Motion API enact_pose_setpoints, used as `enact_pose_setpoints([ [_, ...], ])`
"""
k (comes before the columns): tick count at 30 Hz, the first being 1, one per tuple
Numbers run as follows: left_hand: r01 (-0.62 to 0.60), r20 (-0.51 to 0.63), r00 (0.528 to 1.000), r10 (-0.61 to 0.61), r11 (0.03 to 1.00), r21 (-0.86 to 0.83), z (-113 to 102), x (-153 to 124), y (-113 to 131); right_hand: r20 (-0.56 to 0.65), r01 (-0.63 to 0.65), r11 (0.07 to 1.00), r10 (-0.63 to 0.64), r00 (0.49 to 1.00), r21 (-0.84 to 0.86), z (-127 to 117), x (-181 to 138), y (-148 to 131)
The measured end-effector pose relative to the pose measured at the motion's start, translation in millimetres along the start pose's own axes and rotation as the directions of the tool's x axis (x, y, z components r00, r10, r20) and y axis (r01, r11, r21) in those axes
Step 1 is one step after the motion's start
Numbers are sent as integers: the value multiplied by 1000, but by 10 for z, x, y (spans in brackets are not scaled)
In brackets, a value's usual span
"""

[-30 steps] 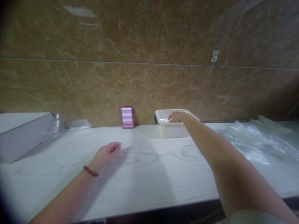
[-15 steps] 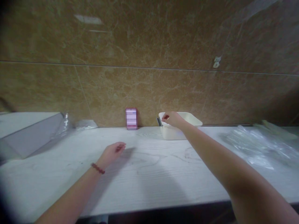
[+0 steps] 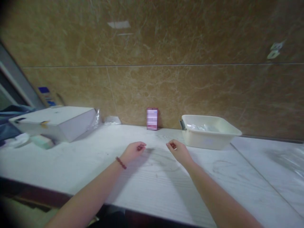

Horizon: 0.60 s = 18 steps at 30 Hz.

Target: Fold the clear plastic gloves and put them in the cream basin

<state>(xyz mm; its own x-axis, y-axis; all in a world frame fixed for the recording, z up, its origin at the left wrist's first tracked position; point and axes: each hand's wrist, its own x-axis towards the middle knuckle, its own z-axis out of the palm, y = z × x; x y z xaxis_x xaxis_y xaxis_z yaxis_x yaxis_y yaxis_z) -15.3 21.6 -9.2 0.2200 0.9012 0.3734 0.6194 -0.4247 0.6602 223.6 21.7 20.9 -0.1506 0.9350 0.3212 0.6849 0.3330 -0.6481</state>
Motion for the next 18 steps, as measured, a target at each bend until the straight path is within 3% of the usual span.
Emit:
enact_pose_setpoints([
  [10, 49, -15, 999, -49, 997, 53, 10, -21, -9, 30, -59, 994, 57, 998, 93, 155, -39, 277],
  [18, 304, -101, 950, -296, 950, 77, -110, 233, -160, 45, -31, 998, 29, 999, 57, 214, -64, 237],
])
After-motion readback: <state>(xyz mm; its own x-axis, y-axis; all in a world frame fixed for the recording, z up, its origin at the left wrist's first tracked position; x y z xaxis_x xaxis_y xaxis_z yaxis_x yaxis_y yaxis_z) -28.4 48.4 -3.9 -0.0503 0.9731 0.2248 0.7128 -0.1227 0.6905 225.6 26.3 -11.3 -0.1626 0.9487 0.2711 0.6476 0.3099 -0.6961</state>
